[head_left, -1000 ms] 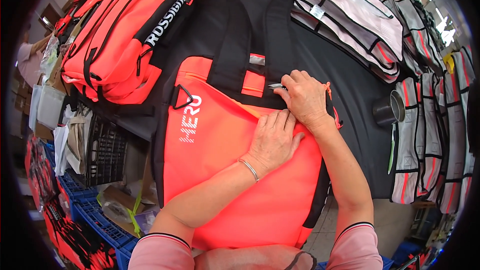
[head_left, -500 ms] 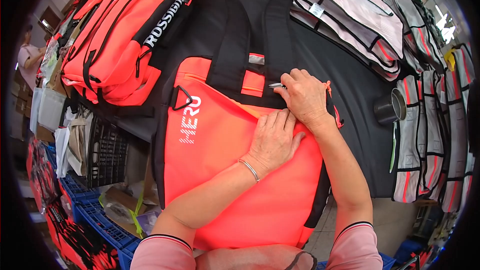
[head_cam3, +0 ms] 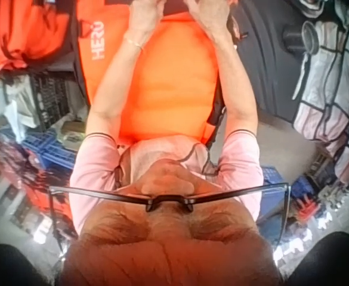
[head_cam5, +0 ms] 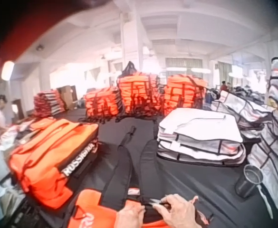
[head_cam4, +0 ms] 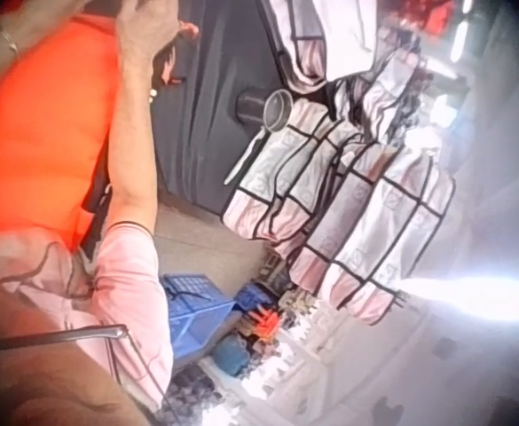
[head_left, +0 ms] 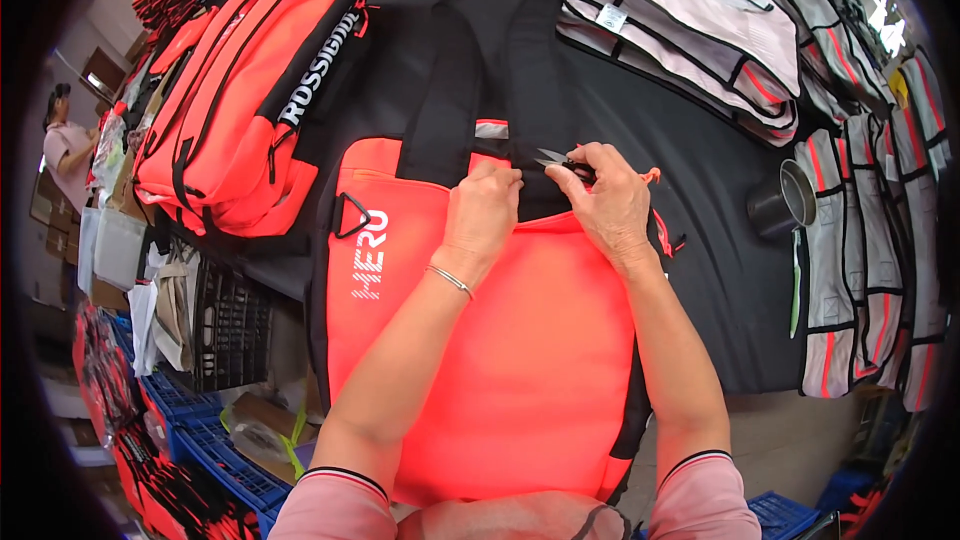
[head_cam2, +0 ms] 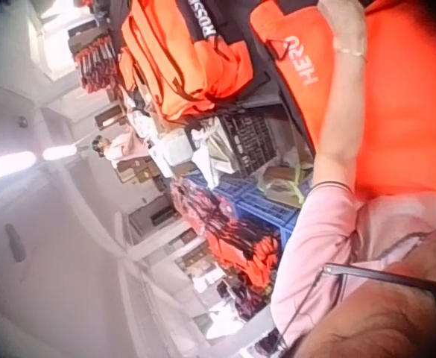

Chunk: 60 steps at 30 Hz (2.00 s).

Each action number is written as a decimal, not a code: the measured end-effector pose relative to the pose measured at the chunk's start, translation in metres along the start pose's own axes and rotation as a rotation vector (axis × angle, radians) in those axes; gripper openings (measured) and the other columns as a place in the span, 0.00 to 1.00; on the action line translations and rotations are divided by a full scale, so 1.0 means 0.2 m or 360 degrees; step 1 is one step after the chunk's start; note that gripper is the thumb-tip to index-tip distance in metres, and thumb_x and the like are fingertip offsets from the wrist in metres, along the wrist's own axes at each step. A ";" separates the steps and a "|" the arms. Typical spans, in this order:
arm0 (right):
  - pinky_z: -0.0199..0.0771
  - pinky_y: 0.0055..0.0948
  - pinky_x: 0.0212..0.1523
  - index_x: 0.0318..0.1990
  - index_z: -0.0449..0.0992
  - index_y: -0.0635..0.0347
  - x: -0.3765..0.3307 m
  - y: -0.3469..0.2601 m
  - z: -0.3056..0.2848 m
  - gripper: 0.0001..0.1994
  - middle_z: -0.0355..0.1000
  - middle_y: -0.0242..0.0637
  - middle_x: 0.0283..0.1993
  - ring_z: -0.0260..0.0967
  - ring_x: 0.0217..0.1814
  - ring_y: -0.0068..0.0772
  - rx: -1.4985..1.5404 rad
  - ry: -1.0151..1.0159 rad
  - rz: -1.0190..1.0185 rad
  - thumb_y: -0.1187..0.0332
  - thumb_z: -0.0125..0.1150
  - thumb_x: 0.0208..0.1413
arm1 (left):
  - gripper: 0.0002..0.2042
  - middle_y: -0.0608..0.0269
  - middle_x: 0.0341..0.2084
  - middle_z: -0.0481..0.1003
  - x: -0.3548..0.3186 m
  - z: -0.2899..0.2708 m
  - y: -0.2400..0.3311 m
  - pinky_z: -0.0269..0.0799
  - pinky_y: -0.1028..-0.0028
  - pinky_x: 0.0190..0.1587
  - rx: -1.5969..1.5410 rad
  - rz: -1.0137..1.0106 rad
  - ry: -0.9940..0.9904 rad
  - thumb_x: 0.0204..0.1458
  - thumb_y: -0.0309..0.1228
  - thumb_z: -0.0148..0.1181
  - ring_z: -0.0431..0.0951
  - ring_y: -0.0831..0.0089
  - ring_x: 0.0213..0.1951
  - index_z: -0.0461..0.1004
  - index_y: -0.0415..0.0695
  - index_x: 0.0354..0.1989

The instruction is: Cleaning and trimming excess threads from backpacks in a manufacturing facility using a brush and scissors.

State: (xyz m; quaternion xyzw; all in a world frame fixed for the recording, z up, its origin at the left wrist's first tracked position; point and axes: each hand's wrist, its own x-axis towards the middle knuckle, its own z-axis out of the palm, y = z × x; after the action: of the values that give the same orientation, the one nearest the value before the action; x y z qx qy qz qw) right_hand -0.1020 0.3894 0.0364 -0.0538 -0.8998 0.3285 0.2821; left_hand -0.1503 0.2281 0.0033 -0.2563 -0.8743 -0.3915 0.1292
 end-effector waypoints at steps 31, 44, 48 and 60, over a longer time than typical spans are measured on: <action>0.71 0.31 0.32 0.30 0.72 0.57 -0.03 0.04 0.04 0.13 0.67 0.31 0.28 0.69 0.34 0.31 -0.0465 -0.0142 -0.0534 0.62 0.71 0.45 | 0.05 0.61 0.27 0.76 -0.08 -0.04 0.02 0.72 0.79 0.26 -0.0269 -0.0317 0.0121 0.48 0.22 0.66 0.78 0.79 0.21 0.77 0.35 0.30; 0.72 0.30 0.30 0.28 0.72 0.56 0.00 0.00 0.06 0.11 0.67 0.30 0.26 0.69 0.34 0.30 -0.0621 -0.0194 -0.0682 0.62 0.68 0.48 | 0.05 0.61 0.24 0.75 -0.09 -0.04 0.02 0.71 0.79 0.24 -0.0244 -0.0279 0.0145 0.47 0.21 0.66 0.75 0.79 0.19 0.76 0.35 0.29; 0.71 0.34 0.31 0.28 0.73 0.58 0.00 0.01 -0.04 0.11 0.71 0.31 0.28 0.71 0.35 0.34 -0.0442 -0.0218 -0.0386 0.62 0.68 0.49 | 0.08 0.61 0.24 0.74 -0.09 -0.06 0.07 0.69 0.78 0.24 -0.0273 -0.0184 0.0089 0.45 0.23 0.70 0.74 0.78 0.19 0.79 0.38 0.33; 0.70 0.35 0.31 0.32 0.75 0.59 -0.04 0.03 -0.09 0.11 0.73 0.34 0.30 0.72 0.32 0.36 -0.0192 -0.0129 -0.0224 0.63 0.70 0.48 | 0.05 0.56 0.29 0.71 -0.10 0.01 0.02 0.72 0.65 0.31 0.0066 -0.0004 0.0110 0.53 0.21 0.59 0.75 0.60 0.29 0.69 0.37 0.32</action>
State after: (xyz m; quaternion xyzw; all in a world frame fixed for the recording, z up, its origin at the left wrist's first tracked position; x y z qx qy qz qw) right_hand -0.0860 0.4016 0.0399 0.0060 -0.9302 0.2550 0.2641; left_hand -0.1317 0.2245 -0.0036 -0.2387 -0.8776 -0.3820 0.1642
